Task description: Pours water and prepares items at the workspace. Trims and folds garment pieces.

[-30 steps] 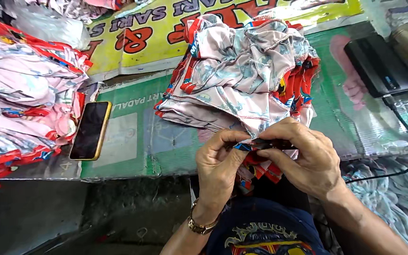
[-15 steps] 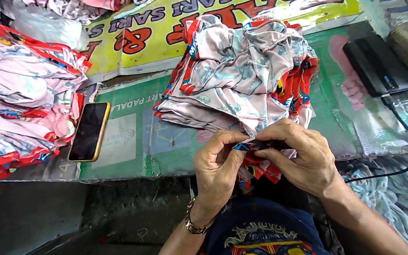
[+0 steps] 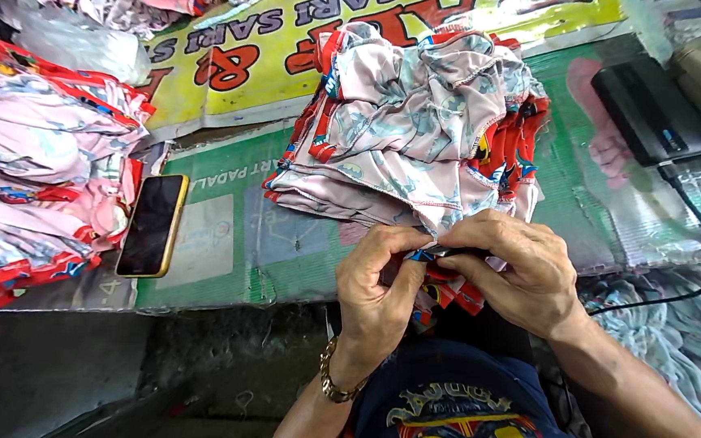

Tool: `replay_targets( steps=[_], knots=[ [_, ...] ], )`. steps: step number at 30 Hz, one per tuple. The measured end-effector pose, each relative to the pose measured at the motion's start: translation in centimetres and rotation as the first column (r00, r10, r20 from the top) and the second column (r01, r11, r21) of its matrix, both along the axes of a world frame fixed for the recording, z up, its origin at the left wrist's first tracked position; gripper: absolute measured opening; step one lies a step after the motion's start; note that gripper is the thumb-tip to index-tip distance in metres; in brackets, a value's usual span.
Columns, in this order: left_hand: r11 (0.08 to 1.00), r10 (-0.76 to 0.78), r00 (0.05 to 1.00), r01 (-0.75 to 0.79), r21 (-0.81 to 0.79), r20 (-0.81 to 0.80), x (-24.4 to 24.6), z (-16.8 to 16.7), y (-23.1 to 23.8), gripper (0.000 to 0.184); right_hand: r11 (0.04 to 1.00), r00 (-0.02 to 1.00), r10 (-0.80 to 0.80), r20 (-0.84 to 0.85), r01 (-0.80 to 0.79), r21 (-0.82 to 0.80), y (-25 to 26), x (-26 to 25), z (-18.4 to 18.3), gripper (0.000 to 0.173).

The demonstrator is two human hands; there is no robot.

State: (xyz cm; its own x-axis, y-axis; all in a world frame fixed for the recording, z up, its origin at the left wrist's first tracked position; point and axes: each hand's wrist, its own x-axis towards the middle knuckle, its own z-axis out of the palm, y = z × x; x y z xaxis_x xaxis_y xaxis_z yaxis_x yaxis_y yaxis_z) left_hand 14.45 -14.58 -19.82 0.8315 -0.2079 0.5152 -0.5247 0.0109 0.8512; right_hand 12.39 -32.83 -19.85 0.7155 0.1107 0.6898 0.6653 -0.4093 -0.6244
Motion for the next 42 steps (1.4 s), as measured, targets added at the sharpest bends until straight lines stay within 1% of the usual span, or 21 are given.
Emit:
replay_targets(
  steps=[2,4,6,7,9,10,11,13,15,17,19,21,22,25,27,29,32,34,37,39,42],
  knots=[
    [1.000,-0.002,1.000,0.002,-0.011,0.000,0.0,-0.2,0.0,0.013,0.992,0.993,0.092,-0.077,-0.086,0.088,-0.1,0.0,0.0,0.016],
    [1.000,0.015,1.000,-0.015,-0.012,0.000,-0.1,-0.2,0.0,0.015,0.998,0.994,0.023,-0.109,-0.029,-0.054,-0.2,0.1,0.0,0.026],
    [0.999,0.022,0.999,-0.023,0.028,0.032,0.1,-0.2,0.2,0.017,0.988,0.993,-0.039,-0.110,0.022,-0.152,-0.5,0.4,0.0,0.014],
    [0.998,0.026,0.997,-0.029,0.049,0.069,0.4,-0.1,0.4,0.014,0.992,0.989,-0.011,-0.147,-0.007,-0.122,-0.9,0.5,0.0,0.009],
    [0.997,0.000,0.994,-0.008,0.077,0.109,0.9,0.2,0.7,0.008,0.986,0.957,0.160,-0.244,-0.145,0.079,-1.9,0.7,0.6,0.004],
    [0.997,-0.056,0.996,0.052,0.057,0.068,1.0,0.5,0.8,0.009,0.962,0.932,0.246,-0.268,-0.202,0.181,-2.2,0.7,0.8,0.005],
    [0.991,-0.132,0.991,0.131,-0.020,-0.020,1.1,0.8,0.9,0.010,0.942,0.911,0.292,-0.290,-0.222,0.251,-2.4,0.8,0.8,0.007],
    [0.951,-0.250,0.942,0.195,-0.241,-0.225,1.2,1.2,0.6,0.010,0.929,0.893,0.309,-0.326,-0.210,0.305,-2.3,0.8,0.8,0.012],
    [0.929,-0.277,0.895,0.158,-0.334,-0.349,1.4,1.5,0.2,0.013,0.965,0.917,0.201,-0.344,-0.125,0.230,-1.8,0.8,1.0,0.012],
    [0.937,-0.247,0.891,0.119,-0.327,-0.382,1.4,1.7,-0.2,0.018,0.997,0.951,0.013,-0.310,0.012,0.077,-1.5,0.8,1.1,0.011],
    [0.957,-0.193,0.923,0.101,-0.273,-0.333,1.3,1.9,-0.6,0.022,0.998,0.974,-0.036,-0.224,0.047,0.044,-1.6,0.7,1.1,0.021],
    [0.973,-0.134,0.961,0.082,-0.214,-0.242,1.1,2.0,-1.0,0.024,0.998,0.990,-0.017,-0.143,0.026,0.063,-1.3,0.6,1.3,0.039],
    [0.982,-0.108,0.975,0.074,-0.175,-0.194,1.0,2.1,-1.2,0.025,0.999,0.994,-0.016,-0.112,0.021,0.043,-1.0,0.7,1.4,0.040],
    [0.999,-0.039,0.997,0.037,-0.029,-0.061,0.9,2.2,-1.6,0.032,0.995,0.996,-0.088,-0.005,0.088,-0.049,0.0,1.1,1.3,0.013],
    [1.000,-0.003,1.000,0.004,0.021,-0.028,0.9,2.1,-1.7,0.034,0.994,0.994,-0.105,0.019,0.106,-0.026,0.0,1.4,1.3,0.005],
    [1.000,-0.010,0.998,0.010,-0.004,-0.063,0.9,2.0,-1.7,0.032,0.995,0.995,-0.084,-0.052,0.086,0.046,-0.2,1.3,1.4,0.006],
    [0.989,-0.105,0.974,0.081,-0.125,-0.203,1.0,1.7,-1.5,0.029,0.973,0.977,0.038,-0.209,0.011,0.231,-0.7,1.3,1.4,0.008],
    [0.975,-0.166,0.948,0.117,-0.191,-0.271,1.1,1.7,-1.4,0.027,0.953,0.965,0.117,-0.235,-0.043,0.300,-0.9,1.1,1.1,0.015],
    [0.962,-0.206,0.925,0.132,-0.241,-0.318,1.1,1.5,-1.5,0.024,0.945,0.962,0.154,-0.227,-0.076,0.318,-1.0,0.9,0.6,0.018],
    [0.970,-0.186,0.945,0.134,-0.202,-0.268,1.2,1.3,-1.7,0.019,0.936,0.957,0.172,-0.235,-0.085,0.341,-1.0,0.8,0.5,0.017],
    [0.993,-0.103,0.994,0.104,0.051,-0.019,1.2,1.1,-1.7,0.017,0.959,0.965,0.122,-0.234,-0.054,0.279,-0.9,1.0,1.0,0.014]
  ],
)
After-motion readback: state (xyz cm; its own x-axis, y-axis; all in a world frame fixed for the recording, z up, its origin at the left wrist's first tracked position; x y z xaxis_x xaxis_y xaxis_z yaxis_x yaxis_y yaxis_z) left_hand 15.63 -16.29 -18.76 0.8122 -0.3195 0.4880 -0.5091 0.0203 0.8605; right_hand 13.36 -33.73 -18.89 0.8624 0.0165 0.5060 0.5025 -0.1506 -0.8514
